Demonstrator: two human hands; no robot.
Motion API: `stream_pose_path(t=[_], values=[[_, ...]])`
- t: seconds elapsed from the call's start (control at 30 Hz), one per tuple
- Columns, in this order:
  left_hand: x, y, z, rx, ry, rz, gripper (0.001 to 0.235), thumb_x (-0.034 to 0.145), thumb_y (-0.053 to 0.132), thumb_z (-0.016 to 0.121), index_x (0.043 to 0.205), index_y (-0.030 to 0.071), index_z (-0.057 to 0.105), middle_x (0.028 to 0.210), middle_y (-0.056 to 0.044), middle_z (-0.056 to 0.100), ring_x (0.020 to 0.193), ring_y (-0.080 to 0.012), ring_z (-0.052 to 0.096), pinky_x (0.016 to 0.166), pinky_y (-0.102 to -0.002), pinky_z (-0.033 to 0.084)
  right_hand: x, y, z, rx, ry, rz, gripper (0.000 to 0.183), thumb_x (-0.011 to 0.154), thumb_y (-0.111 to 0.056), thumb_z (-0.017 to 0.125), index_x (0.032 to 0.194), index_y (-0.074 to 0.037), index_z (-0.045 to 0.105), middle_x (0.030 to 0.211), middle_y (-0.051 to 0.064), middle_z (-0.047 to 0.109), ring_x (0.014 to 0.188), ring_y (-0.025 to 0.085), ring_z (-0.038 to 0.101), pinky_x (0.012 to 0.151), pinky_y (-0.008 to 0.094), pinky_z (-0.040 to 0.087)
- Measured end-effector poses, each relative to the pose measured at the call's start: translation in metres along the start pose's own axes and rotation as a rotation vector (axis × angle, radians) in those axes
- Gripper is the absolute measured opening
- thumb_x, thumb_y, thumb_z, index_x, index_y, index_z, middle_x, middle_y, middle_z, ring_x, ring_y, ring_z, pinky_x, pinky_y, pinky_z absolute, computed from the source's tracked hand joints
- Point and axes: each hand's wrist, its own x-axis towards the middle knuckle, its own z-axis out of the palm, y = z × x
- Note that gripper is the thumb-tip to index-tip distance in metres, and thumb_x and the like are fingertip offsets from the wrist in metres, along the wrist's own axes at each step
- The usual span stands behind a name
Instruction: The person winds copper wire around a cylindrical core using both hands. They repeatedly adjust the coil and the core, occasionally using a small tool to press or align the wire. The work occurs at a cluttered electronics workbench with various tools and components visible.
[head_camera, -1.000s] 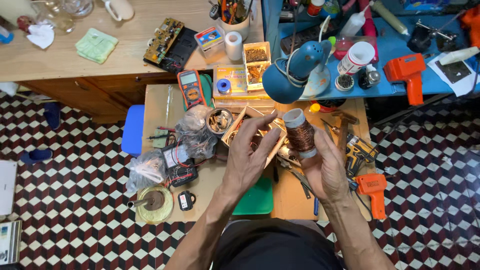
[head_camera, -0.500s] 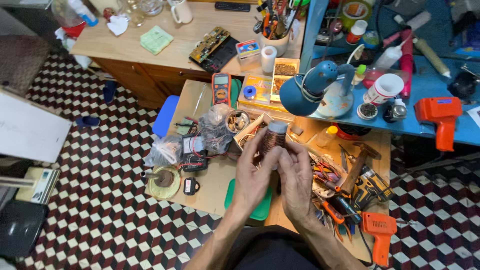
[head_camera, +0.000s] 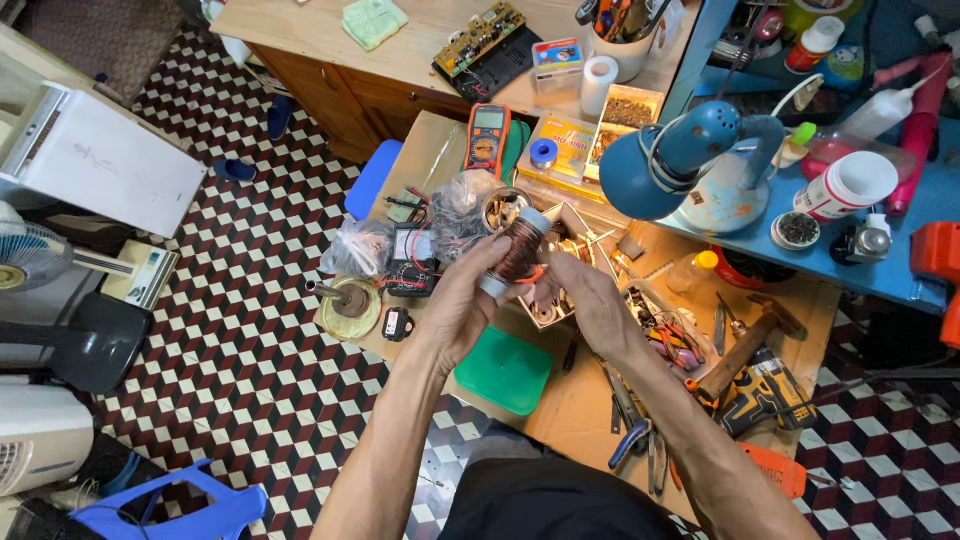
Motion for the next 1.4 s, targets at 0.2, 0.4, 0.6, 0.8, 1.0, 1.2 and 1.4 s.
stream_pose_path(t=[0.2,0.4,0.6,0.8,1.0,1.2,1.4], values=[[0.027,-0.005,-0.015,0.320,0.136,0.135,0.051,0.090,0.021,0.073,0.133,-0.002,0.057,0.120,-0.010,0.069,0.108,-0.0212,0.067,0.094,-0.037,0.057,-0.004,0.018,-0.013,-0.516,-0.059,0.047,0.028,0.098,-0.029,0.060,0.110,-0.006,0.072,0.097,0.008,0.074,0.089,0.020,0.072,0.082,0.035,0.056],[0.043,-0.024,-0.041,1.285,0.197,0.209,0.055,0.086,0.031,0.080,0.129,0.004,0.059,0.114,-0.013,0.072,0.102,-0.0256,0.073,0.084,-0.036,0.059,0.017,0.017,-0.044,-0.805,-0.198,-0.175,0.026,0.099,-0.028,0.060,0.107,-0.007,0.073,0.097,0.010,0.072,0.093,0.026,0.068,0.081,0.039,0.053],[0.029,-0.040,-0.061,0.548,-0.164,-0.294,0.043,0.088,0.033,0.077,0.117,0.004,0.065,0.108,-0.006,0.073,0.088,-0.0152,0.072,0.068,-0.031,0.061,0.049,0.031,-0.061,-0.488,-0.195,0.088,0.029,0.097,-0.029,0.061,0.108,-0.006,0.075,0.095,0.008,0.077,0.084,0.020,0.070,0.075,0.036,0.053],[0.059,-0.068,-0.054,-0.044,0.219,0.018,0.041,0.092,0.031,0.075,0.119,0.003,0.064,0.107,-0.010,0.068,0.079,-0.0146,0.068,0.071,-0.029,0.061,0.036,0.058,-0.048,-0.422,-0.152,0.145,0.035,0.098,-0.033,0.059,0.113,-0.004,0.072,0.100,0.006,0.076,0.095,0.014,0.067,0.086,0.030,0.052],[0.081,-0.073,-0.046,1.190,0.269,0.560,0.044,0.082,0.023,0.083,0.116,0.001,0.065,0.110,-0.019,0.067,0.097,-0.0323,0.069,0.083,-0.043,0.056,0.053,0.031,-0.057,-0.725,-0.220,0.160,0.035,0.099,-0.034,0.057,0.103,-0.003,0.072,0.081,0.011,0.071,0.073,0.021,0.065,0.071,0.038,0.052],[0.087,-0.029,-0.031,1.473,0.126,0.175,0.048,0.075,0.034,0.086,0.107,0.005,0.067,0.097,-0.020,0.070,0.087,-0.0335,0.067,0.077,-0.045,0.054,0.077,-0.004,-0.043,-0.625,-0.092,0.107,0.034,0.099,-0.033,0.049,0.106,-0.006,0.068,0.066,0.009,0.061,0.060,0.018,0.059,0.060,0.036,0.048],[0.074,-0.001,-0.024,0.686,-0.223,-0.207,0.042,0.085,0.029,0.077,0.118,0.003,0.069,0.100,-0.011,0.074,0.072,-0.0133,0.064,0.064,-0.030,0.052,0.092,0.005,-0.055,-0.236,-0.008,0.142,0.043,0.109,-0.037,0.052,0.093,0.000,0.065,0.069,0.006,0.054,0.067,0.014,0.049,0.065,0.032,0.040]])
